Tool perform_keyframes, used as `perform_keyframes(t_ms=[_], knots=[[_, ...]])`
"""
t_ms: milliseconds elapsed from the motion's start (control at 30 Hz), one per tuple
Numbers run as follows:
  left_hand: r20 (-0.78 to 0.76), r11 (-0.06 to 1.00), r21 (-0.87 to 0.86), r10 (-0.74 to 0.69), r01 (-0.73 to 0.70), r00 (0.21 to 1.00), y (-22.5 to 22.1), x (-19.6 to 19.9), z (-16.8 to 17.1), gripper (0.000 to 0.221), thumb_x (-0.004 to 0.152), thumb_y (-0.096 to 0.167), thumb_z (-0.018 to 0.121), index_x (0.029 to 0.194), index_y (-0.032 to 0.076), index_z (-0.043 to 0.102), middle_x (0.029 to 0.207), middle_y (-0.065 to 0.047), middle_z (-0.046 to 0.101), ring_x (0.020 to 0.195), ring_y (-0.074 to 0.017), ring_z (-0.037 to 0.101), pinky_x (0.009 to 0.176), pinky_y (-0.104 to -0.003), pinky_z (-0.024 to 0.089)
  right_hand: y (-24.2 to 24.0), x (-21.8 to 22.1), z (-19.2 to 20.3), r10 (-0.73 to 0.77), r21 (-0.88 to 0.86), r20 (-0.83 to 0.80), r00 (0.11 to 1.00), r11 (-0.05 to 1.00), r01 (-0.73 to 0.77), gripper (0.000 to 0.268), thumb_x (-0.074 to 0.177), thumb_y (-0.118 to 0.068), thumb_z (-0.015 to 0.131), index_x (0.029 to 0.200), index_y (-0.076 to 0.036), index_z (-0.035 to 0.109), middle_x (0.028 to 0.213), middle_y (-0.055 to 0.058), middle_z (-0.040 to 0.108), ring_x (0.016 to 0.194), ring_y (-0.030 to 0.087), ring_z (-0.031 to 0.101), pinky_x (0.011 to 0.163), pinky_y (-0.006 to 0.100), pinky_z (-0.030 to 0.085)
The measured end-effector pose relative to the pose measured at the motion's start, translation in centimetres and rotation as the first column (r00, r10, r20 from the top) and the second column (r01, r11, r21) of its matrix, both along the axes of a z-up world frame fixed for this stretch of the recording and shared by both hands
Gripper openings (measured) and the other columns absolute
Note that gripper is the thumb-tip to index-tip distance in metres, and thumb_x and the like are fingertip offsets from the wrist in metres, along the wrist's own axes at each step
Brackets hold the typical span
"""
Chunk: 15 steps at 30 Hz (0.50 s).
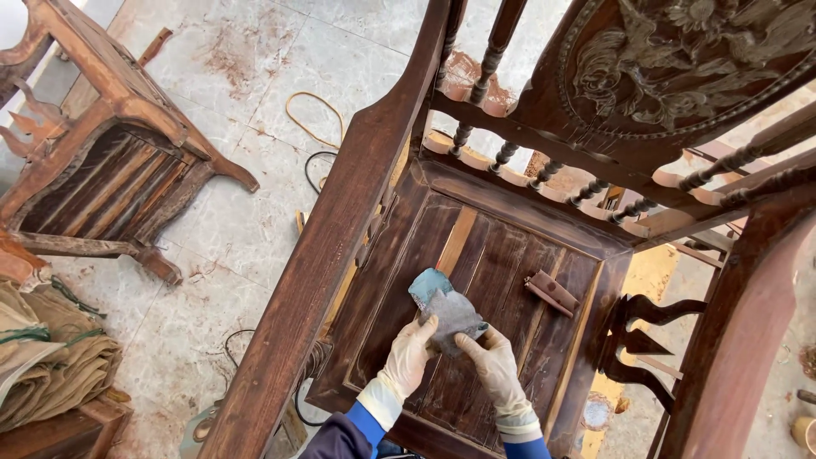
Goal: The person sands an ornate carved wooden chair, rubbing an abrasive pad and sanding block along the turned spindles, seat rails and seat slats, then uses a power orbital sander on the seat surface. The chair sits on a tiled outdoor work area with other wooden furniture nearby.
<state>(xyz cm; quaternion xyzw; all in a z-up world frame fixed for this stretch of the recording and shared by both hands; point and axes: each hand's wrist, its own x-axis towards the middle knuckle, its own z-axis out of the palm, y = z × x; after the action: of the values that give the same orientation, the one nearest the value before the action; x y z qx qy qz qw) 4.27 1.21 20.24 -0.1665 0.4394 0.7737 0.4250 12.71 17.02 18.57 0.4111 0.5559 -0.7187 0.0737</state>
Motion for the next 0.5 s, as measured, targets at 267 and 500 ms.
perform_keyframes(t_ms=[267, 500], knots=[[0.388, 0.967, -0.025, -0.224, 0.253, 0.894, -2.7, 2.1, -2.4, 0.033, 0.096, 0.036, 0.061, 0.119, 0.012, 0.066, 0.111, -0.004, 0.07, 0.095, -0.0212, 0.066, 0.074, -0.042, 0.06, -1.2, 1.2, 1.6, 0.289, -0.011, 0.043, 0.957, 0.957, -0.288, 0.064, 0.084, -0.017, 0.075, 0.145, -0.012, 0.054, 0.126, 0.011, 0.073, 0.106, 0.021, 0.069, 0.09, 0.037, 0.059], [0.093, 0.97, -0.196, -0.129, 0.145, 0.987, -5.5, 0.3, -3.9, 0.031, 0.097, 0.028, 0.07, 0.118, 0.006, 0.074, 0.104, -0.003, 0.078, 0.088, -0.012, 0.071, 0.071, -0.028, 0.06, -1.6, -2.4, 2.4, 0.319, -0.164, -0.189, 0.929, 0.922, -0.35, 0.072, 0.085, -0.014, 0.077, 0.15, -0.01, 0.046, 0.143, 0.01, 0.062, 0.13, 0.022, 0.058, 0.112, 0.039, 0.046]])
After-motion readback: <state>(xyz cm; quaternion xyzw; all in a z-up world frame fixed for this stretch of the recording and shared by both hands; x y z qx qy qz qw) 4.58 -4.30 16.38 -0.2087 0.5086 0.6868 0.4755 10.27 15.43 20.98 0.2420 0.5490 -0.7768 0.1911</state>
